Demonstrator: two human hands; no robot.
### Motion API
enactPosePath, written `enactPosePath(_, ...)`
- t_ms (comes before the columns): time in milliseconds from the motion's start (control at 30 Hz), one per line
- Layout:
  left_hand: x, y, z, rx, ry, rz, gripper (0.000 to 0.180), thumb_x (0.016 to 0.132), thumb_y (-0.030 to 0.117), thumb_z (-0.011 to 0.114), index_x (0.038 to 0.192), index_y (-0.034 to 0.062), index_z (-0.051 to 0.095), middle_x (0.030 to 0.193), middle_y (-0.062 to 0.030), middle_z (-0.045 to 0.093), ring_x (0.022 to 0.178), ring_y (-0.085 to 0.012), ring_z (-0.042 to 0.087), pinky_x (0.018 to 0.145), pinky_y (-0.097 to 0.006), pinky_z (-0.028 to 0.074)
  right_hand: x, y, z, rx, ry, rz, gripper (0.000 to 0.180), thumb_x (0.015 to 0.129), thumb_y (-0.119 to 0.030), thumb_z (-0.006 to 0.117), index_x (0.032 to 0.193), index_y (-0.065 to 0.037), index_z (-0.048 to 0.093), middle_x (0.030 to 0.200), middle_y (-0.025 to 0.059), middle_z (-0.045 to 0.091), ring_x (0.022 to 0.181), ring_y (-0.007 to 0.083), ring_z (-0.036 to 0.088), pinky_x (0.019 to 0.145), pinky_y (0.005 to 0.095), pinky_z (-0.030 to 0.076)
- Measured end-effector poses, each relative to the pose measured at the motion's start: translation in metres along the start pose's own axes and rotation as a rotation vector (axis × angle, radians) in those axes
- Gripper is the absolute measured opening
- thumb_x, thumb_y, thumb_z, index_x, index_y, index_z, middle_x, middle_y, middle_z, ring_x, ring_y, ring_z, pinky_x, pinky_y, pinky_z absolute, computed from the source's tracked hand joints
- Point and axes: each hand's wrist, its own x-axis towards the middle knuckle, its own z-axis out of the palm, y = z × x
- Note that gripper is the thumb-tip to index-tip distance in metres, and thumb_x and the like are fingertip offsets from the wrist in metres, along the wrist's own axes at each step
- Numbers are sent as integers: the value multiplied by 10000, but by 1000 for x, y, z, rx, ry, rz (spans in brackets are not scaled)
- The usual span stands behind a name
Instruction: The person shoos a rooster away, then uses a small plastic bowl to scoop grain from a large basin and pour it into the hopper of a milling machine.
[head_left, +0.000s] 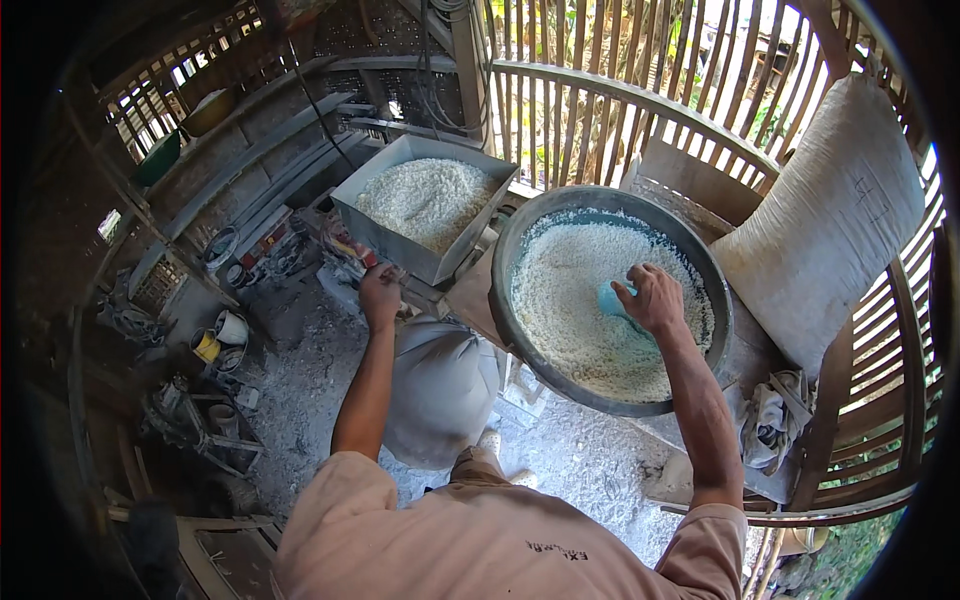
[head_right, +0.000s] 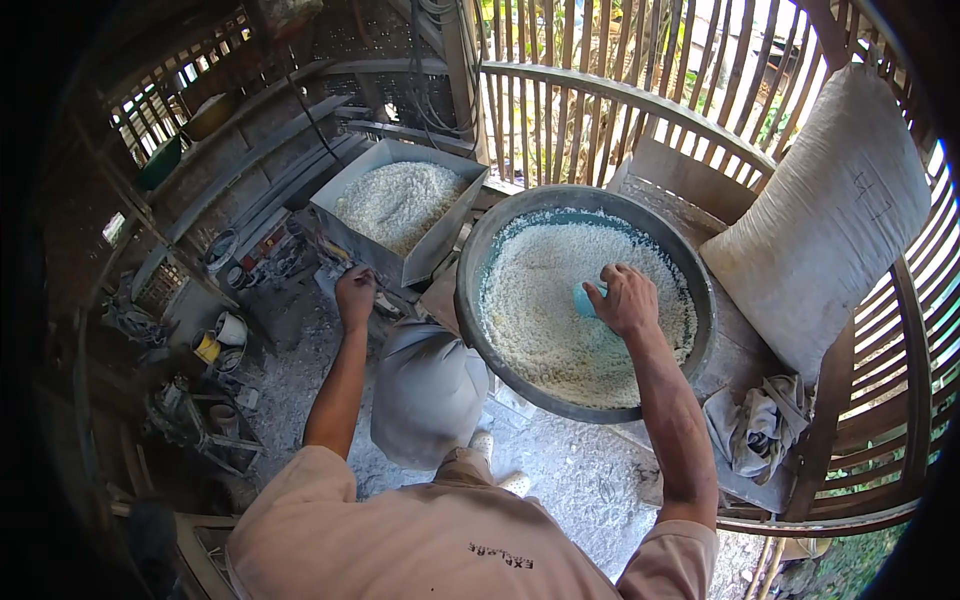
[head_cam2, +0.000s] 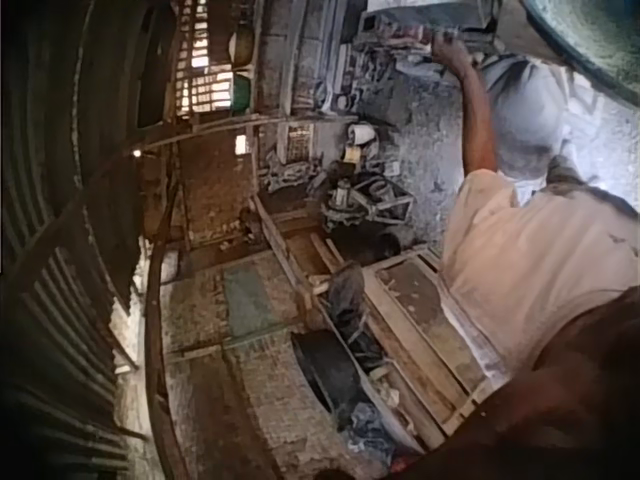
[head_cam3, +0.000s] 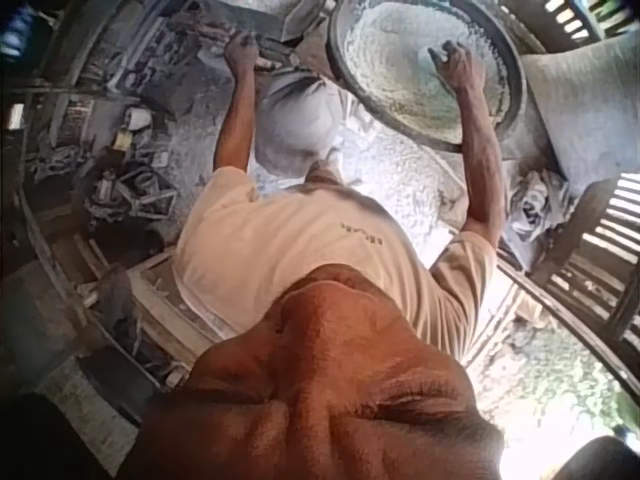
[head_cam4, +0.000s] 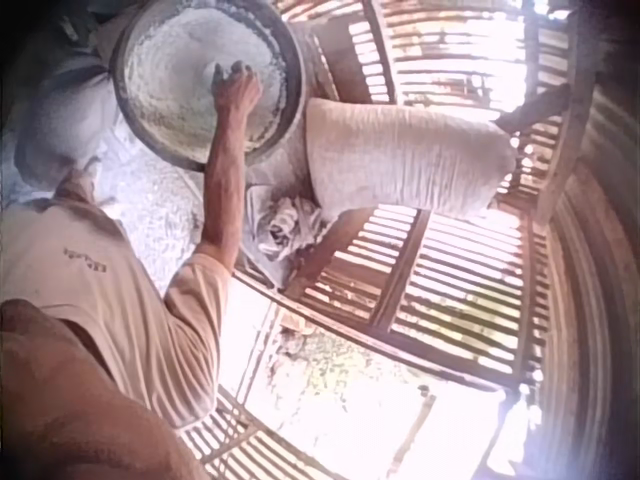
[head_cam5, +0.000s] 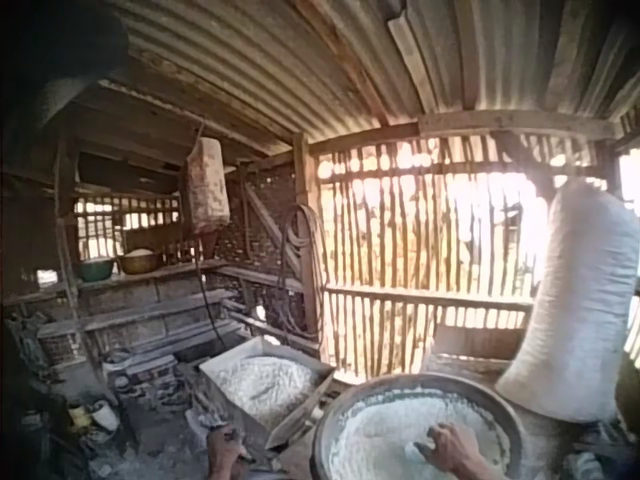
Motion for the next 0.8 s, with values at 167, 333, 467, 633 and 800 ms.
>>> enactPosePath(167, 21, 21, -22, -661, -62, -845, 197, 889, 263, 689, 954, 79, 659, 821, -60, 678, 592, -150, 618, 456, -289, 406, -1, 4, 2, -1, 3, -5, 338, 845, -373, 695, 907, -41, 685, 911, 123, 663, 913, 309, 654, 822, 418, 502)
enactPosePath(333, 26, 11, -23, -756, -146, -814, 234, 885, 299, 721, 975, 107, 622, 761, -26, 649, 567, -107, 597, 422, -236, 367, 1, 0, 0, 4, -16, -3, 331, 846, -373, 692, 897, -46, 683, 904, 123, 661, 908, 311, 655, 814, 425, 504)
enactPosePath(467, 28, 5, -20, -937, -124, -832, 192, 864, 220, 752, 963, 124, 619, 702, -14, 621, 532, -97, 579, 389, -213, 365, 1, 0, 1, 9, -15, -4, 330, 851, -373, 687, 894, -46, 681, 901, 120, 659, 907, 311, 654, 814, 424, 505)
enactPosePath(633, 30, 9, -15, -996, -87, -896, 166, 871, 157, 738, 975, 130, 612, 682, -14, 601, 507, -106, 562, 370, -221, 390, 0, 0, 0, 7, -32, 17, 331, 856, -375, 682, 907, -48, 681, 913, 114, 661, 914, 307, 654, 823, 415, 505)
enactPosePath(800, 30, 7, -13, -1066, -30, -891, 208, 867, 123, 735, 1023, 108, 597, 689, -36, 595, 504, -128, 554, 378, -232, 403, 1, 0, 1, -12, -37, 8, 342, 868, -374, 671, 948, -42, 687, 958, 115, 667, 939, 301, 653, 841, 408, 505)
